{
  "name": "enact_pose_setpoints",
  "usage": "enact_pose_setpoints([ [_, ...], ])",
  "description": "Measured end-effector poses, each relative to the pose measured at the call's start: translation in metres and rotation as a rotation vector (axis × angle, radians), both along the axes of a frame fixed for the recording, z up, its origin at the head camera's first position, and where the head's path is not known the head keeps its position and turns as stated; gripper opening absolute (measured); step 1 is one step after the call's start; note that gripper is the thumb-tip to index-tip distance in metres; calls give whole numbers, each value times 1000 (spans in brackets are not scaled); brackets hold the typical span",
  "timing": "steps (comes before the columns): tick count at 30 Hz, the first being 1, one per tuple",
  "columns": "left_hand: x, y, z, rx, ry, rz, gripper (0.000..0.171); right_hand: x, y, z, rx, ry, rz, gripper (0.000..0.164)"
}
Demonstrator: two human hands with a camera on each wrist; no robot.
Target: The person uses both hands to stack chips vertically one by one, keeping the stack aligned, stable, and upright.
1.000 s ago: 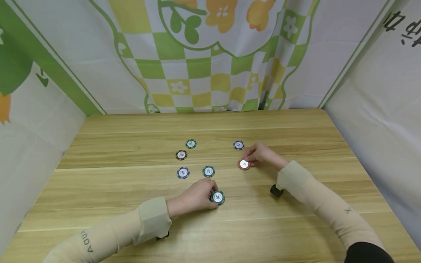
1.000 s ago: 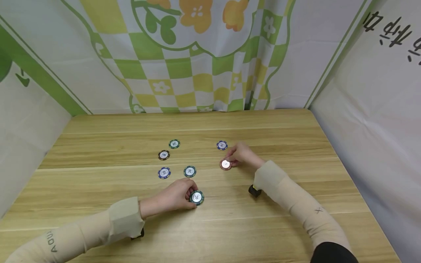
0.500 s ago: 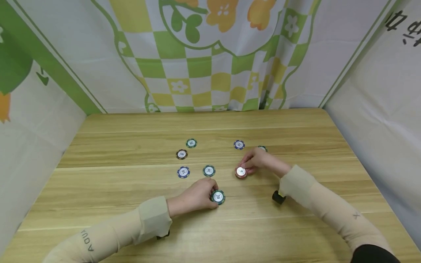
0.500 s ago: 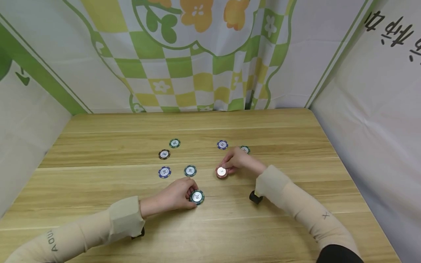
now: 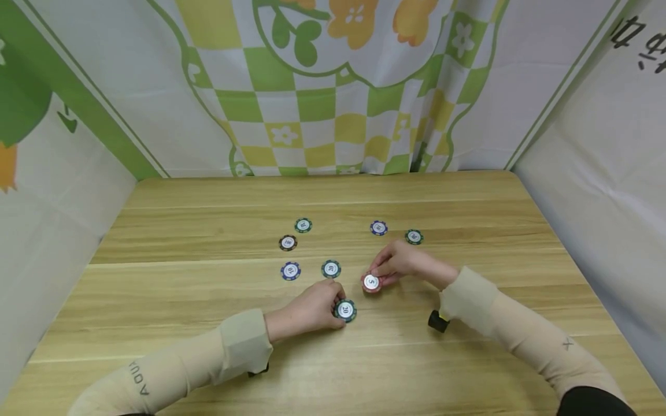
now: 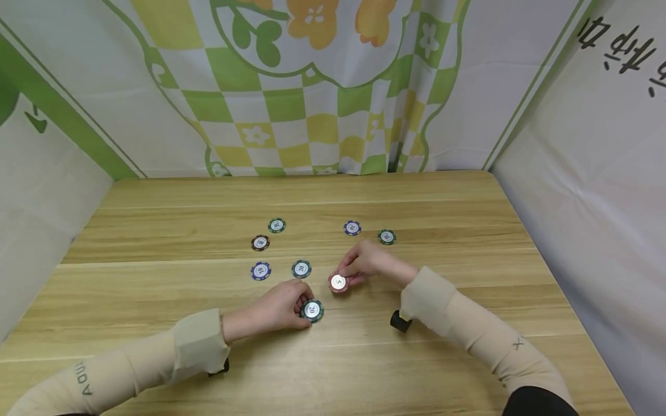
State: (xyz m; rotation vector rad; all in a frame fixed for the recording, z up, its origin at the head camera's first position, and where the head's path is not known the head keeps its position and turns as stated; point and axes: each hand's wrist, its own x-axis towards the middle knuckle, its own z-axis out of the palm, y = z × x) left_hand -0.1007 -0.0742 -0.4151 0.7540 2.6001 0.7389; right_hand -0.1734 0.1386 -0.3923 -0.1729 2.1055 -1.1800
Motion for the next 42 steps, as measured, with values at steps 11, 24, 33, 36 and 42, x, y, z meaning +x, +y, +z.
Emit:
enact_pose_setpoints([
  [11,1,-1,0,13,17,-11,38,12,-13,0,9,-16,46,15],
  [24,0,-1,1,17,3,-8,40,26,-30,-10,-34,-54,52,13],
  [33,1,-1,1,22,-3,-10,38,31,-35,-17,-52,-62,55,12],
  [36,1,-1,1,21,-6,-10,38,33,-37,-18,-35,-59,46,11],
  [42,2,0,1,13,9,-12,36,37,-42,-17,-14,-63,19,11],
])
